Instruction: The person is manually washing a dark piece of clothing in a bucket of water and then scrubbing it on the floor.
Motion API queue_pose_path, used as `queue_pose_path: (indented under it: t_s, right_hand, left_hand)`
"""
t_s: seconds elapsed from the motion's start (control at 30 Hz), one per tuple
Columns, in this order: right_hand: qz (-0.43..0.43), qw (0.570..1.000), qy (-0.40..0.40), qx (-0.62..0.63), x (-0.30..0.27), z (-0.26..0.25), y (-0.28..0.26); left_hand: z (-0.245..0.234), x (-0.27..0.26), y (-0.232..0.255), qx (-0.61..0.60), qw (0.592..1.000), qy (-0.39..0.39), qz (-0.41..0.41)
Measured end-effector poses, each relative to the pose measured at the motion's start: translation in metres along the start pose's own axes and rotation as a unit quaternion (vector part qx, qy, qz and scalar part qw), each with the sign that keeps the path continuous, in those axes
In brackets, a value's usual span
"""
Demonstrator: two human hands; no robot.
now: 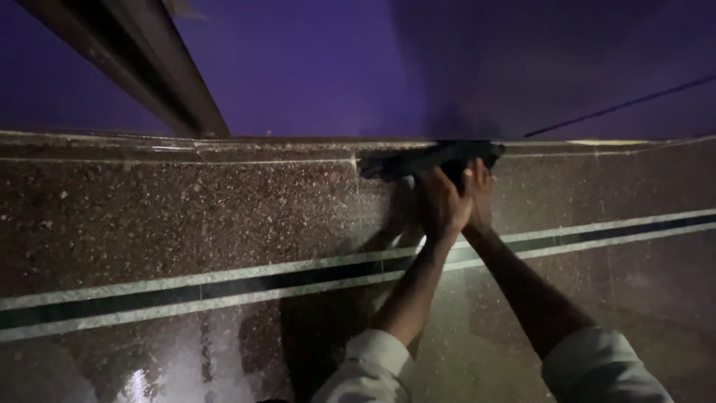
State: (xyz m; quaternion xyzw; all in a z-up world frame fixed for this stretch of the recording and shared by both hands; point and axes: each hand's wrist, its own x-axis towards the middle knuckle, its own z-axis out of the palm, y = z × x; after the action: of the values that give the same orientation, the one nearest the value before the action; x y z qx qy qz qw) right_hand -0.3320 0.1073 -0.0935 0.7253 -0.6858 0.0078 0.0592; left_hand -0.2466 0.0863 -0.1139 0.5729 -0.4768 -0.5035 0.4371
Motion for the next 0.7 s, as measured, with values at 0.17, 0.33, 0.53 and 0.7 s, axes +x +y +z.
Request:
queue_pose_path:
  t_s: [0.17,0.33,0.53,0.7]
  right_hand:
    - [-0.079,0.996,0.026,0.011,0.017,-0.047,-0.044]
    - [-0.016,0.998,0.024,-0.061,0.024,-0.058,-0.022]
    - [0.042,0.992,0.12,0.012,0.026,-0.067,0.017]
    - [0.112,0.974,0.18,-0.078,0.026,-0.043,0.01]
  left_hand:
    - [-0.055,0.006,0.014,0.028,0.998,0.042,0.042]
    - [-0.041,0.019,0.029,0.178,0.982,-0.055,-0.007]
    - [0.037,0.014,-0.031,0.108,0.971,-0.201,-0.072]
    - [0.078,-0.012,-0.077,0.216,0.965,-0.147,0.032]
